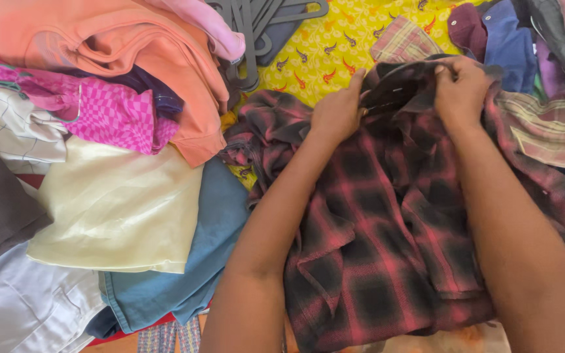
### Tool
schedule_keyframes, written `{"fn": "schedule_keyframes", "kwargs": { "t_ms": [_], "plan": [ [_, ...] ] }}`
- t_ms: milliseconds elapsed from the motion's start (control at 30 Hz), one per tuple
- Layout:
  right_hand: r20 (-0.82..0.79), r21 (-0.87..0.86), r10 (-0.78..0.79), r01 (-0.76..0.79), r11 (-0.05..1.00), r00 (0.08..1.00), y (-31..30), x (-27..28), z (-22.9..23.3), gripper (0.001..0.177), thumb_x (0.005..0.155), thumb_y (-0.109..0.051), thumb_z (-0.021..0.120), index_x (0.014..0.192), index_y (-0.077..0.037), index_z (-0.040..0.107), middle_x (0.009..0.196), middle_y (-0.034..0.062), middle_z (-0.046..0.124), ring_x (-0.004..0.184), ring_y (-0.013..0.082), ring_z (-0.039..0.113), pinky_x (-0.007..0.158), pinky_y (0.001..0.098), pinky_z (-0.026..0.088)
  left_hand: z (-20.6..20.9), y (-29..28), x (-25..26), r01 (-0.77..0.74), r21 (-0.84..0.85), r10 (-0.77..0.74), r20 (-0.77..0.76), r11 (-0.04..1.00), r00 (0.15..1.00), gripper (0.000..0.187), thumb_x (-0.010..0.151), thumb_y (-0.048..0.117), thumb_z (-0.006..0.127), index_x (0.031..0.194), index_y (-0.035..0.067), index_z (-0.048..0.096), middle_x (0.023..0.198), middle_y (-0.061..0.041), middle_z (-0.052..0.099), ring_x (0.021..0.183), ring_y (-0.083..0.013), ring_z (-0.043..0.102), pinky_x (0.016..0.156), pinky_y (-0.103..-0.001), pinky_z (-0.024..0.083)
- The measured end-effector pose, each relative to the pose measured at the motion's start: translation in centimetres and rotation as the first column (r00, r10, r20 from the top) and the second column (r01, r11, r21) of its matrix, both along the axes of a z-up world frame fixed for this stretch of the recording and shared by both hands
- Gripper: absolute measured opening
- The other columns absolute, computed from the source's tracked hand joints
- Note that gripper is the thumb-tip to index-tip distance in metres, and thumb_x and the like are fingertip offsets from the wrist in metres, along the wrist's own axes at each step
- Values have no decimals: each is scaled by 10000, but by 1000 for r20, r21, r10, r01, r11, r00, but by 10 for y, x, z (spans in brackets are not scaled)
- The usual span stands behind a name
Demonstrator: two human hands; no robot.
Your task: The person picks up a plaid shirt from a pile of clothes, buttons it, places it on a hanger, and adjusts the collar and shoulders. The shirt is then held up briefly before being placed back on the pile.
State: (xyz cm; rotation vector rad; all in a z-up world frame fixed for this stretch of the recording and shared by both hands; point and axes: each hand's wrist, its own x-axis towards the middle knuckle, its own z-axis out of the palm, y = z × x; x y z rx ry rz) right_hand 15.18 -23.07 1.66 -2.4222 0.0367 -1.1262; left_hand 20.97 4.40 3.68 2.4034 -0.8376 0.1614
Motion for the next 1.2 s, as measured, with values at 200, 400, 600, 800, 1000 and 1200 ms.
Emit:
{"fn": "schedule_keyframes", "kwargs": {
  "t_ms": [200,400,600,800,1000,1200],
  "plan": [
    [-353,888,558,80,454,751,-48,-23,24,188,1015,-222,623,1124,-111,728,1012,-12,772,826,84,704,717,232,560,-1,24,28,64,-107,-71,-62,992,996,436,820,495,743,1074,145,688,970,-161,744,964,-393,695,793,-539,513],
    [-694,714,460,447,539,554,-58,-22,-19,262,966,-313,647,1109,-114,739,940,27,758,743,144,686,654,298,546,-4,24,27,17,-263,-70,-194,965,978,432,934,526,637,955,99,701,860,-161,721,877,-362,698,763,-492,508],
    [-791,181,-43,300,937,611,-57,-31,13,315,1001,-280,717,1156,-14,784,915,108,690,715,201,544,618,384,438,-28,25,51,181,-411,-271,-170,894,948,425,977,419,632,828,22,653,730,-164,605,705,-331,625,669,-451,486],
    [-486,635,534,-140,760,692,6,-40,52,385,878,-265,726,1220,-92,693,1021,-73,711,910,31,633,800,221,502,-35,14,55,-13,-531,-73,-141,847,987,306,959,326,631,874,37,685,754,-144,674,719,-283,674,678,-419,503],
    [-476,746,482,47,665,735,5,-35,44,241,973,-231,660,1140,-66,713,993,-5,726,852,92,663,783,270,540,-37,15,75,-139,-614,-38,-267,777,963,242,860,296,714,802,62,738,760,-125,761,740,-290,749,690,-410,559],
    [-416,897,533,234,376,737,-4,-22,17,200,1031,-202,581,1069,-61,718,987,51,749,810,143,717,781,304,592,2,39,57,-193,-229,112,-323,954,940,275,777,357,788,769,82,769,789,-167,737,808,-336,741,749,-455,556]
  ]
}}
